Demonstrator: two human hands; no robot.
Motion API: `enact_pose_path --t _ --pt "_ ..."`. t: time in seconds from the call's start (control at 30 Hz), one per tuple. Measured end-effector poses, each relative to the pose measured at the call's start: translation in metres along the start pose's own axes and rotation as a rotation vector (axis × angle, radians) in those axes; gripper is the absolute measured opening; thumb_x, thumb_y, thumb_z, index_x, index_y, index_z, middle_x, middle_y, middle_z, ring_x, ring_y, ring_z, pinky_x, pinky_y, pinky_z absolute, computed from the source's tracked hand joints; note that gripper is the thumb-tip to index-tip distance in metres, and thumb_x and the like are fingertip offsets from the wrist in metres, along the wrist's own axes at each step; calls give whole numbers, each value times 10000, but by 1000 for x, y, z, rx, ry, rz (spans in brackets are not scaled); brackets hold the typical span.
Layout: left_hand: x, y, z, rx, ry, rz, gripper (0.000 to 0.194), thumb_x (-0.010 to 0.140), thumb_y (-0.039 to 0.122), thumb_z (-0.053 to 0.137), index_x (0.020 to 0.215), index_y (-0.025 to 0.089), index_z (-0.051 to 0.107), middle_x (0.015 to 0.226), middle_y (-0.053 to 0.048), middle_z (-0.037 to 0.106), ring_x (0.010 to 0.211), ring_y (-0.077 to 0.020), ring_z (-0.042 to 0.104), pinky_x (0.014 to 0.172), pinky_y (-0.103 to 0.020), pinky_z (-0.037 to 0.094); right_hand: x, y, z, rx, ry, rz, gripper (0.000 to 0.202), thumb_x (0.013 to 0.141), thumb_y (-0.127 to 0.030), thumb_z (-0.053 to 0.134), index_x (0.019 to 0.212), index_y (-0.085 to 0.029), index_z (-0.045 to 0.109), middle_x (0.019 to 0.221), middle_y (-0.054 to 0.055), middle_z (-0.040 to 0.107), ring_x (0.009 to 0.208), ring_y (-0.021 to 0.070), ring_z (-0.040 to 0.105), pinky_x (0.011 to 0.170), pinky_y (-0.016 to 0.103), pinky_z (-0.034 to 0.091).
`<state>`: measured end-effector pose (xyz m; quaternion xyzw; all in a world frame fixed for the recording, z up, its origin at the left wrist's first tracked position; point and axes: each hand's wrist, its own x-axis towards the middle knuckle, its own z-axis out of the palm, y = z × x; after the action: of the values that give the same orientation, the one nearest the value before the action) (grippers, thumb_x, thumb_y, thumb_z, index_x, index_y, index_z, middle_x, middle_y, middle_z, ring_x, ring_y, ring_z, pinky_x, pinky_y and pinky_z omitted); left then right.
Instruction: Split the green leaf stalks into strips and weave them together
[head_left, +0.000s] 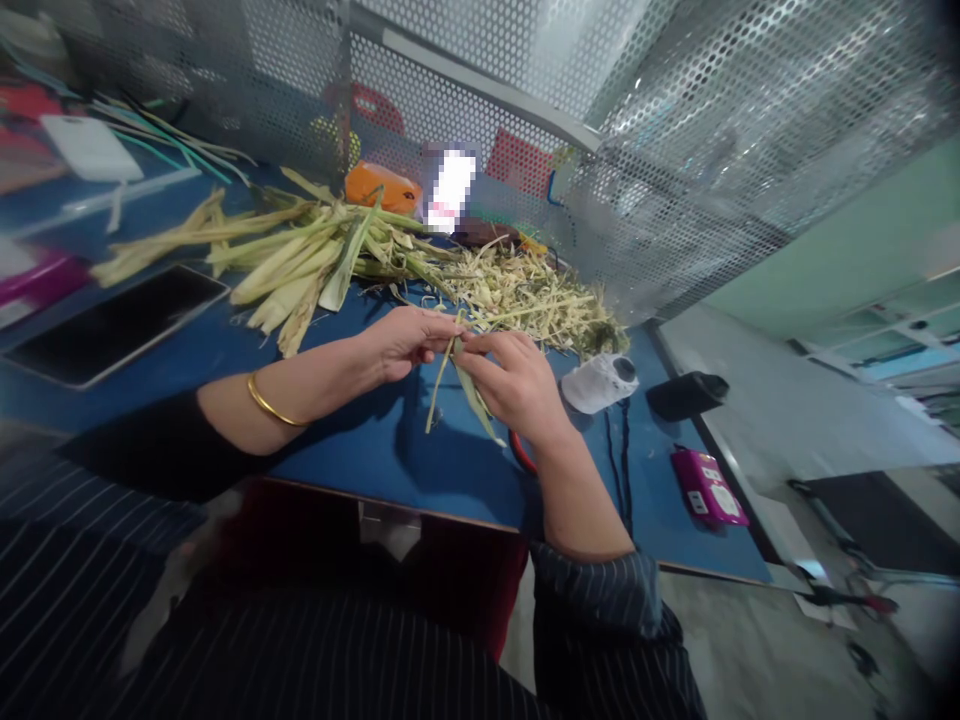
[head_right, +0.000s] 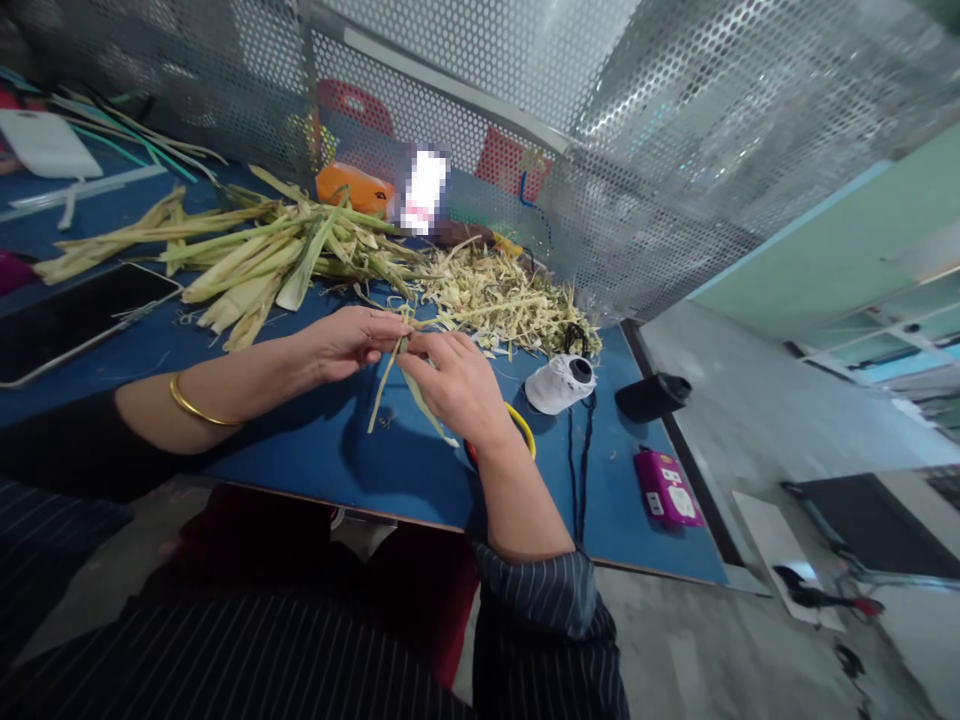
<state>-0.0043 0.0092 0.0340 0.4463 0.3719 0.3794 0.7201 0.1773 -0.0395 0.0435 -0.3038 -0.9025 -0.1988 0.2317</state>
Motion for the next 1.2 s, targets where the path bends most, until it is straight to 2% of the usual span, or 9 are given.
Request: enact_pose_path --t 0.1,0.17,0.27,0.33,0.47,0.67,1.03,1.1,1.2 --pt "-2 1 3 -7 8 34 72 718 137 694 648 129 678 582 18 527 456 -26 364 373 -155 210 1 -4 2 -20 31 -36 200 938 -154 477 975 -231 658 964 46 682 851 155 594 814 328 413" --pt "-5 1 7 34 32 33 52 715 119 685 664 118 676 590 10 547 460 -32 411 369 -153 242 1 -7 3 40 135 7 174 924 -144 497 937 -230 648 928 33 688 838 148 602 834 327 416" --pt "-9 1 13 153 23 65 55 716 148 683 740 103 705 643 -37 634 512 -74 533 374 -169 302 0 -10 6 195 354 264 113 913 -180 515 890 -213 621 910 44 683 903 166 617 878 342 425" --pt "-11 -1 14 203 -34 96 109 719 183 684 783 106 726 685 -62 677 570 -105 593 407 -176 358 -2 -10 7 266 416 485 125 919 -227 498 854 -205 602 907 55 672 909 179 615 844 340 437" --pt "-13 -2 11 237 -132 109 137 699 213 697 793 125 745 784 -81 722 614 -115 616 453 -186 403 -4 -4 11 303 271 799 223 911 -313 477 718 -214 526 658 -3 573 619 146 519 602 279 368" --pt "-16 -4 12 267 -209 83 174 711 288 731 783 132 760 714 -67 697 583 -92 564 473 -185 386 -1 -4 11 153 205 847 308 864 -324 522 613 -224 374 529 -50 379 513 116 323 544 274 225" --pt "-23 -10 31 333 76 174 172 630 196 801 769 121 732 601 -16 661 552 -98 566 490 -213 397 0 -7 15 234 179 948 315 860 -322 530 599 -216 390 532 -46 423 522 113 367 555 265 267" --pt "-21 -10 29 336 82 228 106 671 207 770 725 124 731 630 -21 681 538 -77 546 554 -216 436 0 -7 12 276 175 972 267 879 -358 521 662 -215 460 552 -38 502 521 117 432 561 262 301" --pt "-15 -6 20 267 126 277 130 704 248 743 699 120 725 682 -41 710 528 -70 543 597 -222 461 -1 -5 3 379 114 967 189 885 -395 539 930 -212 553 596 -34 609 521 131 526 579 267 369"
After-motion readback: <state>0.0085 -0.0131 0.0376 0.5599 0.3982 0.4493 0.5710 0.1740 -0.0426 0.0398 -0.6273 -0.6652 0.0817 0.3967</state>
